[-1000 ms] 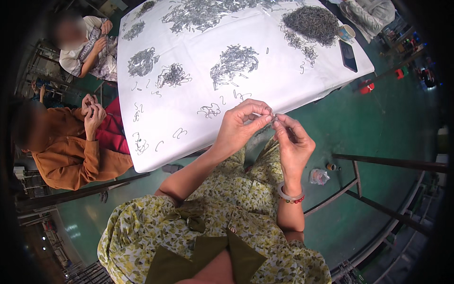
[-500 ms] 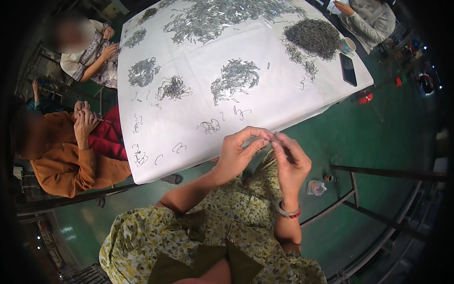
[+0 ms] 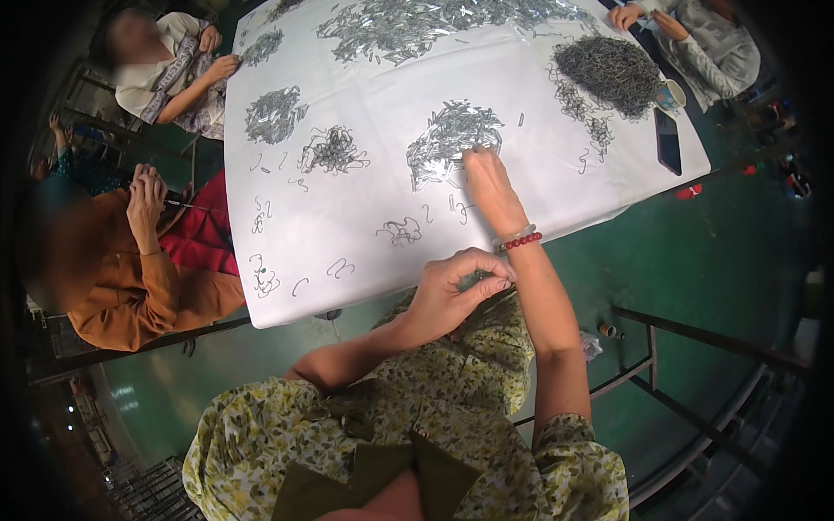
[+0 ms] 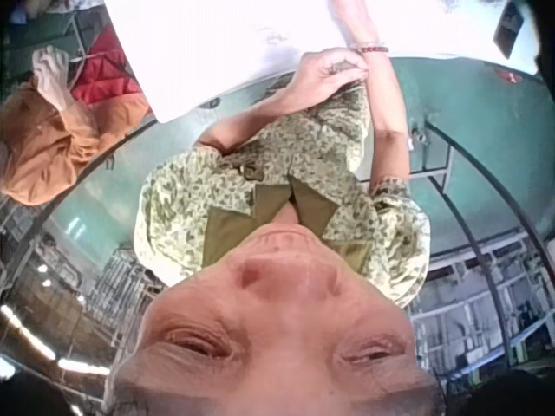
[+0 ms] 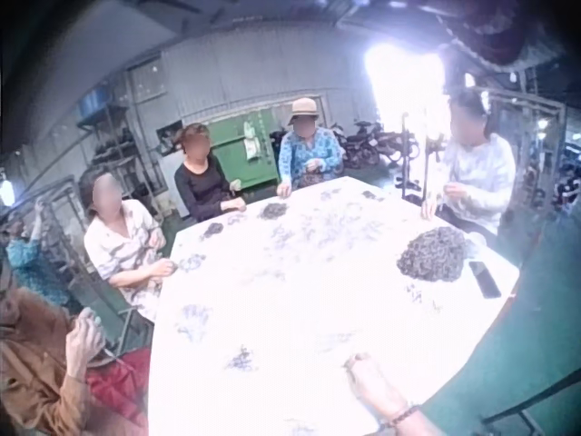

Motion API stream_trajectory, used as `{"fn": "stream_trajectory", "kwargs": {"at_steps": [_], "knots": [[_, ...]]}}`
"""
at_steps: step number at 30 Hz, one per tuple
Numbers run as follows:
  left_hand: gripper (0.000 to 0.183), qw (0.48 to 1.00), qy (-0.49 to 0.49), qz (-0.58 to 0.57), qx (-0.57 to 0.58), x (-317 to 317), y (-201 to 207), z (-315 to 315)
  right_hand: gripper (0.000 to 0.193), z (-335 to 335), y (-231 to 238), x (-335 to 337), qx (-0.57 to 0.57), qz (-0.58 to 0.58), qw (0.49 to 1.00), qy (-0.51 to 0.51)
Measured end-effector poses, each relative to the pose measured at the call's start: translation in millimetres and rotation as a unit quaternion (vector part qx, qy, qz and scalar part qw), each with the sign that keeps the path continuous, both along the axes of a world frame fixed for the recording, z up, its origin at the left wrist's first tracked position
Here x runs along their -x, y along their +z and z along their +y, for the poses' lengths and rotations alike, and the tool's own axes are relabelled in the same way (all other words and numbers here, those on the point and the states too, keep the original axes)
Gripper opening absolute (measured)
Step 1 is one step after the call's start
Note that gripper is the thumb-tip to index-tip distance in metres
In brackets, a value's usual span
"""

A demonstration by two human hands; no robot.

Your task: The person sits at a table and repeatedly picks up small metal hooks and wire pieces, then joins them by hand. The person occasionally hangs the assembled hooks on a nearby metal rack.

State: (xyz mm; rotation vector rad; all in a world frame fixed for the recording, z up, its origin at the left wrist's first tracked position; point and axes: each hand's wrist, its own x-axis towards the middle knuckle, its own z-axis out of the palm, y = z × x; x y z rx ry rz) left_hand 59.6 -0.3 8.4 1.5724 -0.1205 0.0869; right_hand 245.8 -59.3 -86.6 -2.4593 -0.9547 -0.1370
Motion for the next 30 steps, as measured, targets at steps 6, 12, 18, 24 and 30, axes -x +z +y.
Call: {"fn": "stream_trajectory", "kwargs": {"at_steps": [6, 12, 18, 24, 30], "knots": [[0.010, 0.999, 0.011, 0.007, 0.036, -1, -5, -2, 0.026, -37, 35, 28, -0.188, 0.155, 0.965, -0.094], [0.010, 0.998, 0.042, 0.015, 0.033, -4, 0, -1, 0.015, -99, 130, 128, -0.433, 0.271, 0.852, -0.113], [0.011, 0.997, 0.022, -0.028, 0.062, -12, -3, -1, 0.011, -90, 135, 168, -0.452, 0.183, 0.867, -0.101], [0.011, 0.997, -0.001, -0.060, 0.054, -10, -4, 5, 0.011, -89, 127, 171, -0.446, 0.152, 0.876, -0.102], [0.020, 0.995, 0.032, -0.093, 0.013, -12, -7, 14, 0.012, -89, 132, 171, -0.492, 0.188, 0.845, -0.088]]}}
